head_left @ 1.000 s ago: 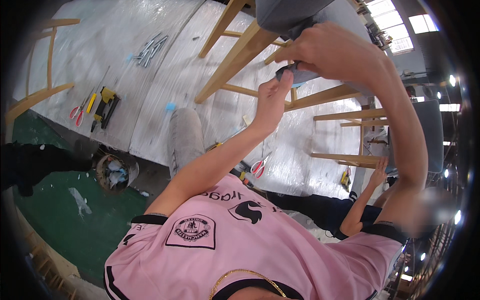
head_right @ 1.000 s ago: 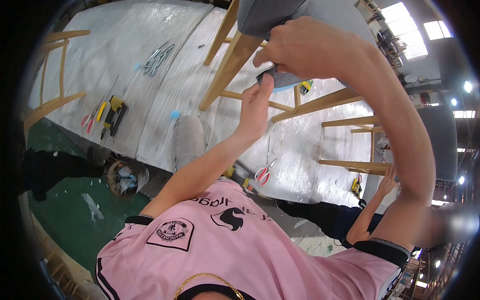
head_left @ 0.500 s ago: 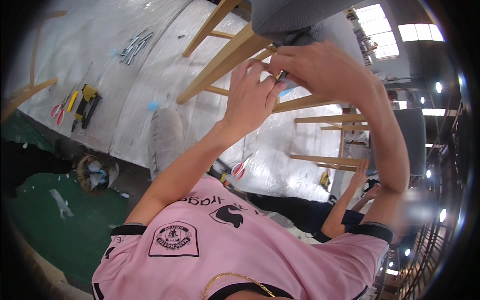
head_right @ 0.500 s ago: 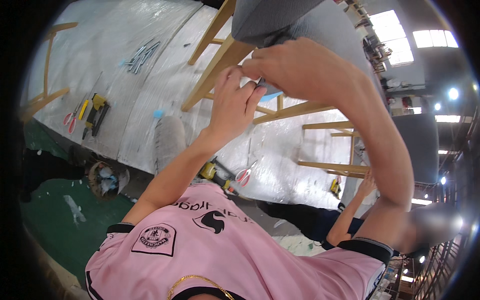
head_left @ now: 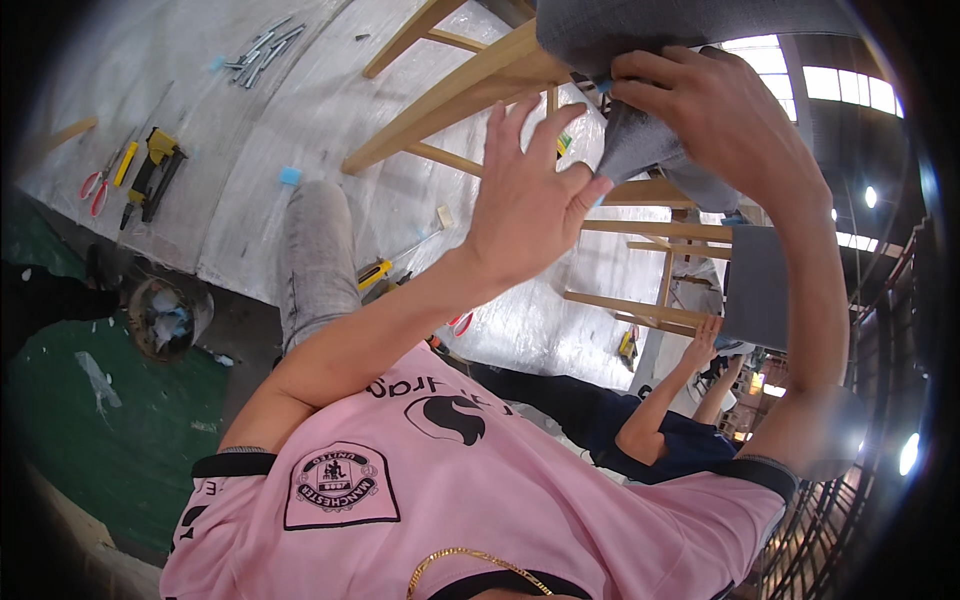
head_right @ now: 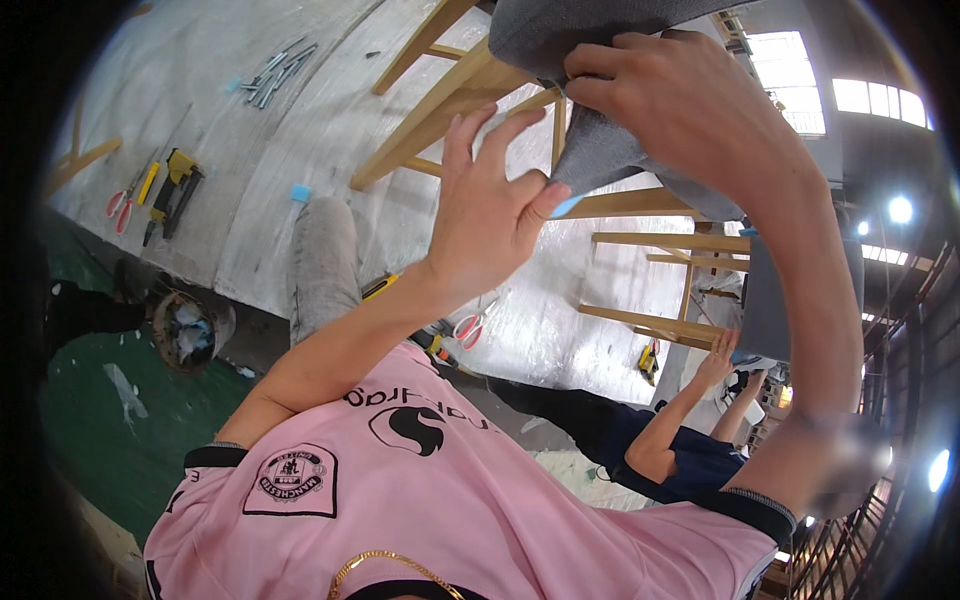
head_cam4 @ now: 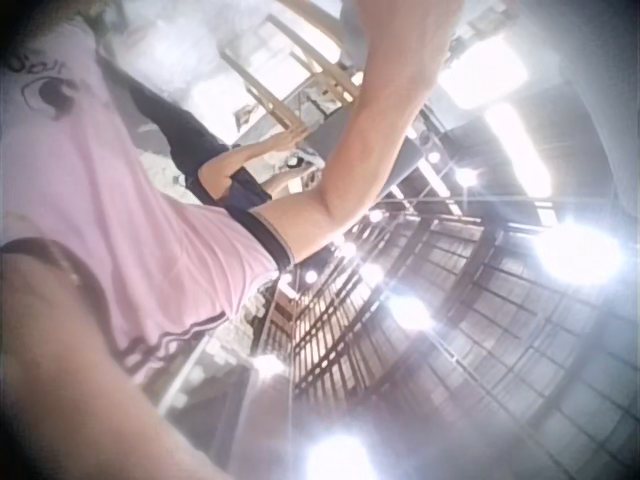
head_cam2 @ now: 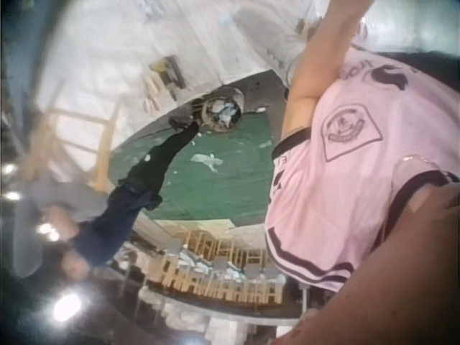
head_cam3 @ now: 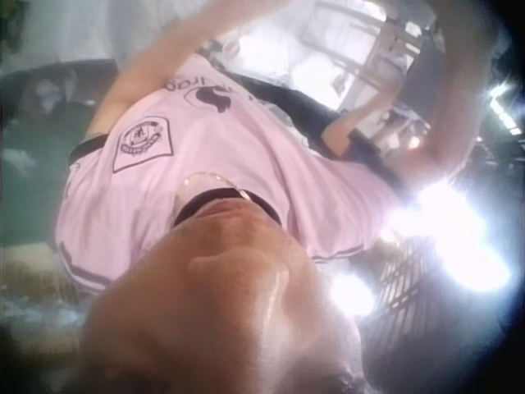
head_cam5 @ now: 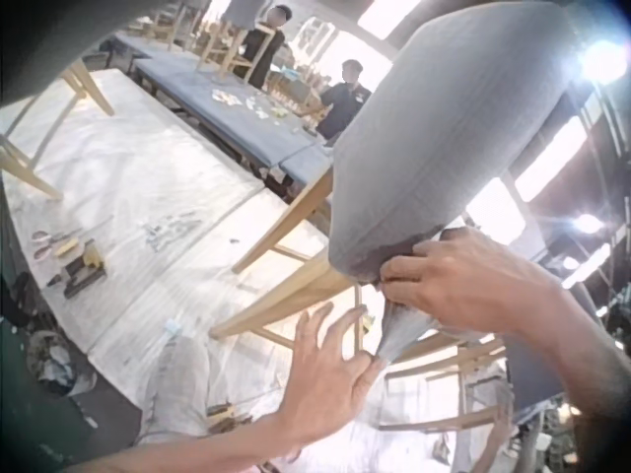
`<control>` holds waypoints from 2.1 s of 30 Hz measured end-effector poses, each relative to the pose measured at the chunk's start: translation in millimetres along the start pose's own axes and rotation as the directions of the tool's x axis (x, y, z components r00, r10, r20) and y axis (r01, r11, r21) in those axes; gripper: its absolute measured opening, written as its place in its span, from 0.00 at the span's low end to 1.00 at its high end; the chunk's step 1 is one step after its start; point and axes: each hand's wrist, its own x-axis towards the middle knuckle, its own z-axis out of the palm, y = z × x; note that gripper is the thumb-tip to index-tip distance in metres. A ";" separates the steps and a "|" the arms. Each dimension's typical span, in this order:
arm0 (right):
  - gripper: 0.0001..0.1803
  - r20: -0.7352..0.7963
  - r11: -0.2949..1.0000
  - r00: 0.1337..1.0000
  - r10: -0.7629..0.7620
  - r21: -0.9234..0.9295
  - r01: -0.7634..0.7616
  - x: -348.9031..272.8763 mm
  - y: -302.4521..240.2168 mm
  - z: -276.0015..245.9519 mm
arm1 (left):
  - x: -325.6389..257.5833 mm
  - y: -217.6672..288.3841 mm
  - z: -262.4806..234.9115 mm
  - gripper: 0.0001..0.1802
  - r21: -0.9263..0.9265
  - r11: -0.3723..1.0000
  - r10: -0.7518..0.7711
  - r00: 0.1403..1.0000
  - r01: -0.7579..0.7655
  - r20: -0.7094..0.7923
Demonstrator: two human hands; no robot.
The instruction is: The person wraps gray fabric around a wooden chair seat, trims excess with scissors, and secures the fabric using a staple gun. The person repeatedly adjusts the fabric and staples it to the underside of the seat.
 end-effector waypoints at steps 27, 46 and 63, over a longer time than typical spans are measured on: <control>0.29 -0.090 0.335 0.401 0.912 0.727 -0.599 -3.9 33.8 101.3 | 21.7 -88.4 7.7 0.26 0.077 0.994 0.075 0.997 -0.075 -0.005; 0.24 -0.207 0.237 0.139 0.969 0.596 -0.767 -33.4 27.1 151.6 | 16.0 -79.3 15.4 0.25 0.064 0.994 0.090 0.994 -0.094 0.062; 0.26 -0.182 0.287 0.232 0.956 0.400 -0.870 47.1 -59.1 46.7 | 4.9 4.5 -2.8 0.17 0.014 0.997 0.078 0.995 -0.079 0.061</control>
